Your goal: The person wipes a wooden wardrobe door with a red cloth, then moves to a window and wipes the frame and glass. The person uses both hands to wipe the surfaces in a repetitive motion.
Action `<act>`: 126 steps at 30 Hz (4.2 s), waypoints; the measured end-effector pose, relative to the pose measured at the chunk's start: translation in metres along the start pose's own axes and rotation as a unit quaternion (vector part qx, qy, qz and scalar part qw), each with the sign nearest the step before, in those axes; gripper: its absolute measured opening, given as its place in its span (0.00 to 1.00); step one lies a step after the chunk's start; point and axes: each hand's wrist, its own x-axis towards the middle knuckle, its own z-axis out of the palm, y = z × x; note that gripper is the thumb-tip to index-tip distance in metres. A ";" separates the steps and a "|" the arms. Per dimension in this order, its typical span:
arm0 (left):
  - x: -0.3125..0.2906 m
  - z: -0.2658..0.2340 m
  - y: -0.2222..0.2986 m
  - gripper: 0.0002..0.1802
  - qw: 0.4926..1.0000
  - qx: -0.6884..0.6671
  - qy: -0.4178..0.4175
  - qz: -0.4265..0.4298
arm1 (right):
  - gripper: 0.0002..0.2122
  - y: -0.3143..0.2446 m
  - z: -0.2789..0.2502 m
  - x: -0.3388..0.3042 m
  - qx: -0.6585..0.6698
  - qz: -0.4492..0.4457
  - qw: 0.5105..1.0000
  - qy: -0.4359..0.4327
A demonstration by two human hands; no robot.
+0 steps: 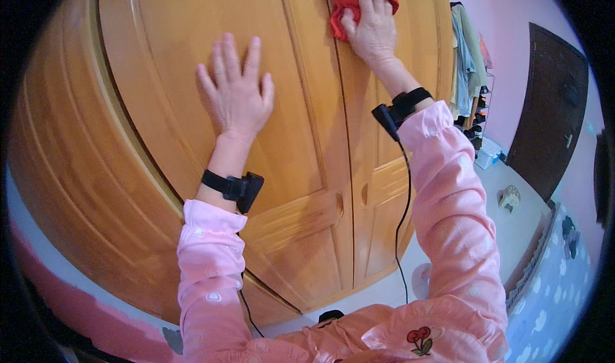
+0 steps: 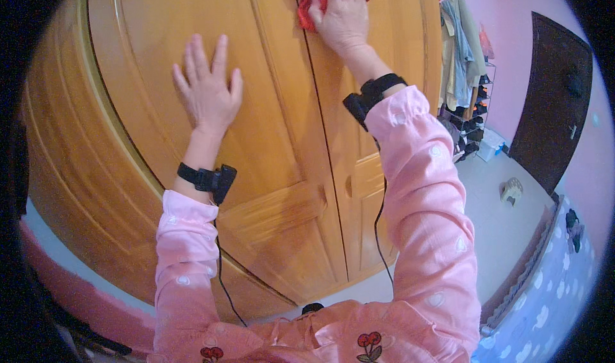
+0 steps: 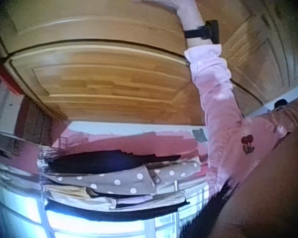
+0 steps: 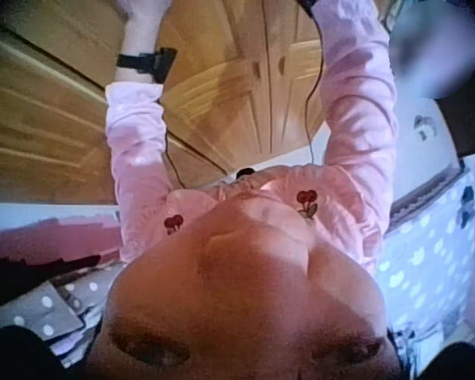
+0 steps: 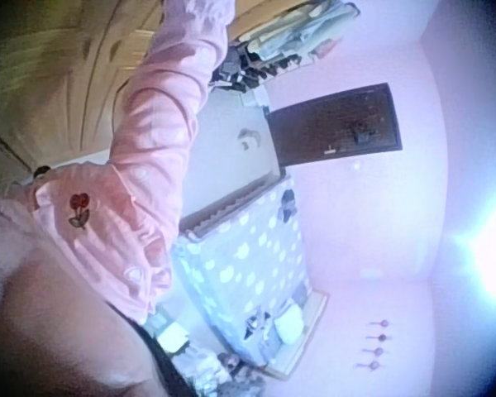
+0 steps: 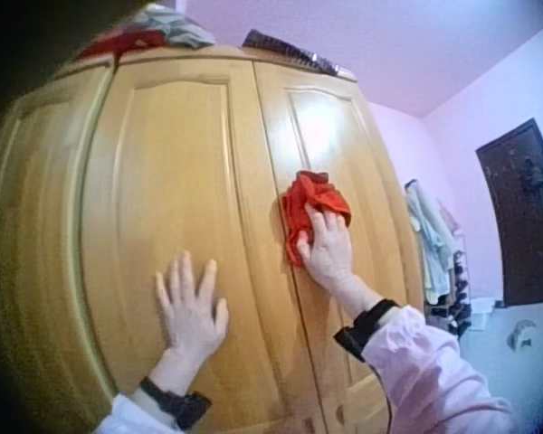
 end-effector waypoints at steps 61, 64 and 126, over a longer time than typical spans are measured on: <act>-0.005 0.041 0.123 0.35 0.985 -0.075 -0.051 0.147 | 0.42 0.036 -0.042 -0.018 0.111 0.003 0.977 -0.185; -0.005 0.041 0.123 0.35 0.985 -0.072 -0.049 0.151 | 0.39 0.042 -0.035 -0.009 0.033 0.010 0.983 -0.182; -0.014 0.053 0.129 0.39 0.986 0.020 0.021 0.166 | 0.38 -0.068 -0.075 -0.251 0.054 0.165 0.978 -0.116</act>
